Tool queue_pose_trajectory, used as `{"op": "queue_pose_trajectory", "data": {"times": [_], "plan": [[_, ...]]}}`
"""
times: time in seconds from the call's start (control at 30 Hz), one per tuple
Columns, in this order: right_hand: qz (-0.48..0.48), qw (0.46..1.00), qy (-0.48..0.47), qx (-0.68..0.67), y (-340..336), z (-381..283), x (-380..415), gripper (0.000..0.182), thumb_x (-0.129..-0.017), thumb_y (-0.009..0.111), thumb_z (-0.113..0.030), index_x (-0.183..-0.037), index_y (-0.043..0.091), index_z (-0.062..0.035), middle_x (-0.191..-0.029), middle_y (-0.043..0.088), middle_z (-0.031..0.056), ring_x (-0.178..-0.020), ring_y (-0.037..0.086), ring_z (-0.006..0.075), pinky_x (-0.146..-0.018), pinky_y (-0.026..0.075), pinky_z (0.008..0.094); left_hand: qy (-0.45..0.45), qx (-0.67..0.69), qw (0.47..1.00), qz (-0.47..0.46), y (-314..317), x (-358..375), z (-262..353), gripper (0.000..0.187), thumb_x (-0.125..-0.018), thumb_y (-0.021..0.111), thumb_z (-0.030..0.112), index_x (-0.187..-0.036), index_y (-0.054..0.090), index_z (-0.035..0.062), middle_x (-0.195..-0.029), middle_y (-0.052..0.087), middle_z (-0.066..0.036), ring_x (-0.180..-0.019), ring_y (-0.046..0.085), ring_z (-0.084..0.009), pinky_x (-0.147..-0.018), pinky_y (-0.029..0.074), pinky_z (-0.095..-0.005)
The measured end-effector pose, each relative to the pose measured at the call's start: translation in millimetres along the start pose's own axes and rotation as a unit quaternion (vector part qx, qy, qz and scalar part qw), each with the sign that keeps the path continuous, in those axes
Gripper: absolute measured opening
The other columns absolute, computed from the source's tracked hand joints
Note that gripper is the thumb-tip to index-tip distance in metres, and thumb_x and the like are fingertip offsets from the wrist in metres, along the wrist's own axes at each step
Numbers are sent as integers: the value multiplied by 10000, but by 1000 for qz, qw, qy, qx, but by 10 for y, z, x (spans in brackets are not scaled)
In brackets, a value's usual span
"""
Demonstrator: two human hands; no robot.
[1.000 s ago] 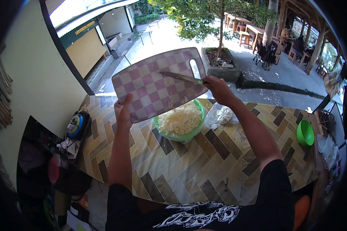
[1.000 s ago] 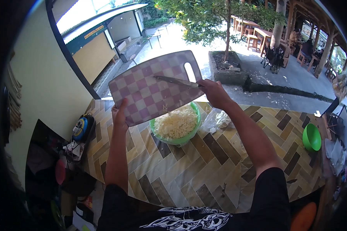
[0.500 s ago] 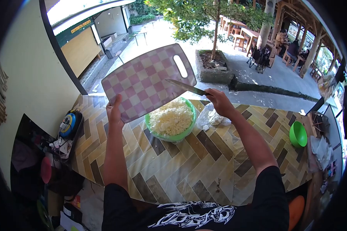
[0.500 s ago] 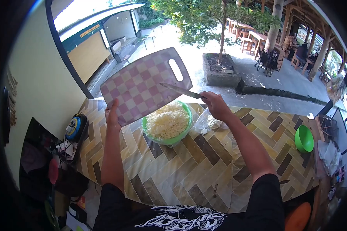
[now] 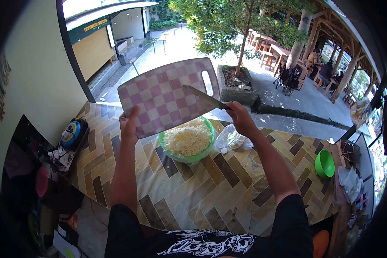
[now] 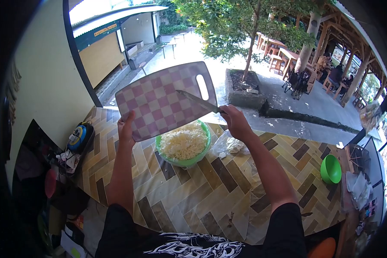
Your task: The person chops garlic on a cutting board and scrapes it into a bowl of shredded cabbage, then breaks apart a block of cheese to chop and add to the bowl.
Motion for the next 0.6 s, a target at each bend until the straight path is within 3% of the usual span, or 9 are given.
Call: {"op": "queue_pose_trajectory", "data": {"times": [0.1,0.13,0.27,0.37,0.47,0.6], "plan": [[-1,999,8,31,128,85,-43,202,-1021,648,-27,-1221,643,-6,-1018,663,196,-949,671,387,-833,530,452,5,-5,1000,-11,132,60,3,333,-916,899,246,-1131,749,41,-1039,767,-28,-874,728,-137,-778,589,-320],[-35,998,-4,56,181,115,-9,221,-1046,640,-110,-1259,682,-73,-1051,684,184,-943,678,397,-844,522,505,7,1,1000,-14,153,59,-12,332,-916,899,246,-1130,749,41,-1037,767,-27,-873,728,-136,-776,588,-319],[-121,986,8,113,302,78,202,222,-1061,633,-184,-1261,716,-137,-1139,652,113,-1025,615,359,-963,474,493,8,18,1000,12,145,9,-34,328,-923,892,240,-1136,744,40,-1051,766,-28,-895,730,-142,-789,588,-318],[-148,980,-6,137,207,67,275,219,-1049,649,-176,-1250,725,-131,-1114,646,116,-1031,603,358,-981,468,478,23,35,999,25,180,40,34,341,-929,886,235,-1160,732,38,-1083,762,-38,-923,731,-150,-812,588,-321],[-98,987,-28,127,40,-64,302,205,-1040,652,-143,-1226,724,-98,-1131,640,128,-1069,592,348,-999,463,473,24,45,998,23,190,46,86,368,-931,885,230,-1189,720,26,-1111,757,-51,-952,734,-162,-838,592,-326],[26,999,12,20,-188,-135,286,200,-1027,644,-94,-1212,695,-40,-1145,624,157,-1106,587,355,-1003,464,464,18,20,1000,11,344,231,211,383,-948,865,248,-1204,713,7,-1116,759,-67,-950,742,-174,-836,604,-334]]}}
Point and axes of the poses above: each hand's wrist, its own x-axis away from the middle knuckle, its own y-axis out of the palm, z = x × y, the point moved 2 cm from there along -x, towards the middle knuckle
